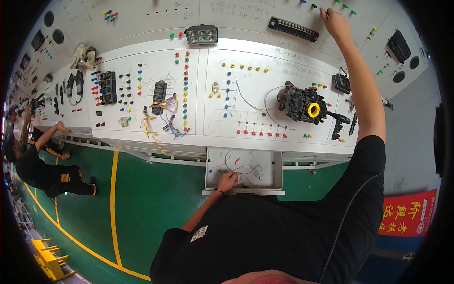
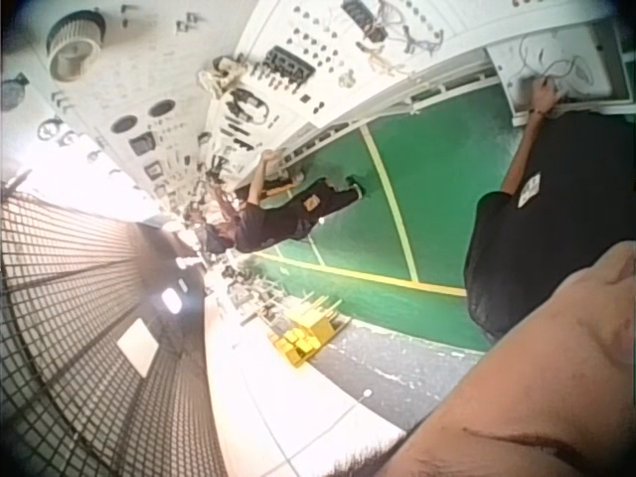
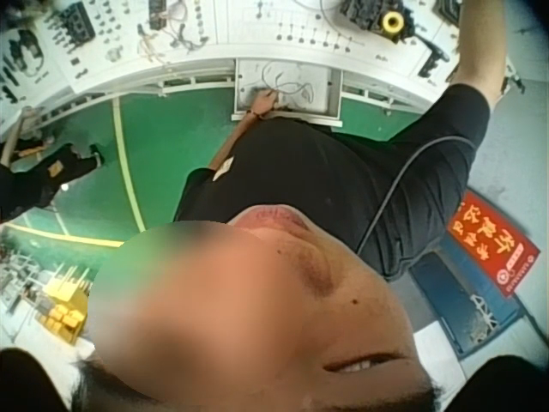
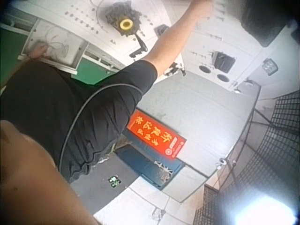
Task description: Connecting wires and assembling small electrical components on a diagnostic workbench.
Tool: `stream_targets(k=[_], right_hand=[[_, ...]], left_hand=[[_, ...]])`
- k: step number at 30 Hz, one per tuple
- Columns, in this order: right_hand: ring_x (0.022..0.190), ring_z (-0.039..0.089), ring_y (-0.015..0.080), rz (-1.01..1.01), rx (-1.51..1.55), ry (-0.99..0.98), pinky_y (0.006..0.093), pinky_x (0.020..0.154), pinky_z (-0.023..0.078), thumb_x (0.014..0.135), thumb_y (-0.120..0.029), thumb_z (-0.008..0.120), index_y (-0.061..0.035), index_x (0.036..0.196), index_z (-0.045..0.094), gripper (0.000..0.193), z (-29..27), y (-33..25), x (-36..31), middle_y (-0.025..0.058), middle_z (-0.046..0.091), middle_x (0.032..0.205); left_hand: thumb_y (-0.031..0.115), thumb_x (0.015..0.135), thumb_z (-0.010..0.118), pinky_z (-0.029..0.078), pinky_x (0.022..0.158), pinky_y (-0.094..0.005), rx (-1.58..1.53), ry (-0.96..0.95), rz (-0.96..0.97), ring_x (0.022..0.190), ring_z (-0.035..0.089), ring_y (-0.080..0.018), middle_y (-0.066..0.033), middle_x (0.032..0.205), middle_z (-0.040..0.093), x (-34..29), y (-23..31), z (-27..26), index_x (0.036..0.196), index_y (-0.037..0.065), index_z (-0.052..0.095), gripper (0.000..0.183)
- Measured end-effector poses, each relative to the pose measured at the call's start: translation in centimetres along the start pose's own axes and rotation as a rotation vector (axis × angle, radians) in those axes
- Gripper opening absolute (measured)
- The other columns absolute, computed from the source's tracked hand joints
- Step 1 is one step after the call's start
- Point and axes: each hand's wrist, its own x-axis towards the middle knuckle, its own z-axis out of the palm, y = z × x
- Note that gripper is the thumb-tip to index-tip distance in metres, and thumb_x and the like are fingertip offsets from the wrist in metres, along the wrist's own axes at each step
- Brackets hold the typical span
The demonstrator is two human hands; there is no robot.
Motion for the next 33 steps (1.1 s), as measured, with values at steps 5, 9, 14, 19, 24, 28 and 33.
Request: stream_targets(k=[5, 9, 14, 19, 24, 28, 33], right_hand=[[0.075, 0.065, 0.039, -0.038, 0.016, 0.058, 0.0493, 0.063, 0.051, 0.095, -0.042, 0.047, -0.0078, 0.094, 0.054, 0.035, -0.1, 0.0, -0.1, 0.0176, 0.068, 0.083], [0.075, 0.065, 0.0393, -0.023, 0.02, 0.074, 0.0498, 0.063, 0.051, 0.095, -0.042, 0.047, -0.0078, 0.095, 0.053, 0.035, -1.2, -1.4, -0.6, 0.0179, 0.068, 0.083], [0.075, 0.064, 0.0399, -0.039, 0.011, 0.059, 0.0504, 0.063, 0.051, 0.095, -0.042, 0.047, -0.0077, 0.096, 0.053, 0.035, -0.3, -1.0, -0.3, 0.0181, 0.068, 0.084], [0.075, 0.064, 0.0399, -0.052, 0.0, 0.032, 0.0505, 0.063, 0.051, 0.095, -0.044, 0.047, -0.0074, 0.094, 0.054, 0.037, 0.0, -0.5, 0.0, 0.0176, 0.067, 0.083], [0.077, 0.064, 0.0397, -0.042, 0.02, 0.057, 0.0504, 0.064, 0.051, 0.095, -0.046, 0.045, -0.0067, 0.092, 0.055, 0.04, 0.4, -0.3, -0.1, 0.0186, 0.067, 0.083], [0.077, 0.064, 0.0395, 0.02, 0.017, 0.002, 0.051, 0.064, 0.05, 0.095, -0.045, 0.045, -0.0065, 0.091, 0.054, 0.04, 0.8, -0.1, 0.2, 0.0188, 0.067, 0.083], [0.077, 0.064, 0.0398, 0.01, 0.058, 0.022, 0.0506, 0.064, 0.05, 0.094, -0.044, 0.048, -0.0055, 0.091, 0.053, 0.039, 0.3, -0.4, 0.2, 0.0187, 0.067, 0.083]], left_hand=[[0.032, 0.093, 0.052, 0.046, 0.059, -0.0318, -0.015, -0.015, 0.001, 0.059, 0.058, -0.0166, -0.0097, 0.063, 0.061, 0.0, -0.2, 0.0, 0.073, -0.002, 0.061, 0.04], [0.032, 0.094, 0.052, 0.04, 0.05, -0.0285, -0.049, 0.029, 0.056, 0.052, 0.051, -0.011, -0.0025, 0.055, 0.054, -0.2, -0.2, 0.1, 0.069, 0.0, 0.062, 0.042], [0.031, 0.094, 0.052, 0.04, 0.05, -0.0285, -0.071, 0.018, 0.055, 0.052, 0.051, -0.0109, -0.0024, 0.055, 0.053, -0.5, 0.6, -0.1, 0.069, 0.0, 0.061, 0.042], [0.032, 0.094, 0.054, 0.044, 0.057, -0.0306, -0.039, 0.022, 0.007, 0.056, 0.055, -0.0137, -0.0082, 0.059, 0.059, -0.3, 0.1, 0.0, 0.07, -0.002, 0.06, 0.042], [0.033, 0.094, 0.053, 0.044, 0.057, -0.0321, -0.013, 0.02, 0.013, 0.055, 0.056, -0.0159, -0.0099, 0.059, 0.059, -0.1, -0.2, 0.0, 0.07, -0.002, 0.061, 0.043], [0.033, 0.094, 0.052, 0.045, 0.058, -0.0333, 0.008, 0.026, 0.03, 0.056, 0.057, -0.0182, -0.0109, 0.06, 0.059, -0.3, 0.3, -0.1, 0.07, -0.002, 0.061, 0.043], [0.032, 0.094, 0.051, 0.046, 0.059, -0.0328, -0.003, 0.013, 0.015, 0.059, 0.059, -0.0188, -0.0116, 0.061, 0.061, -0.2, -0.1, 0.0, 0.072, -0.003, 0.06, 0.042]])
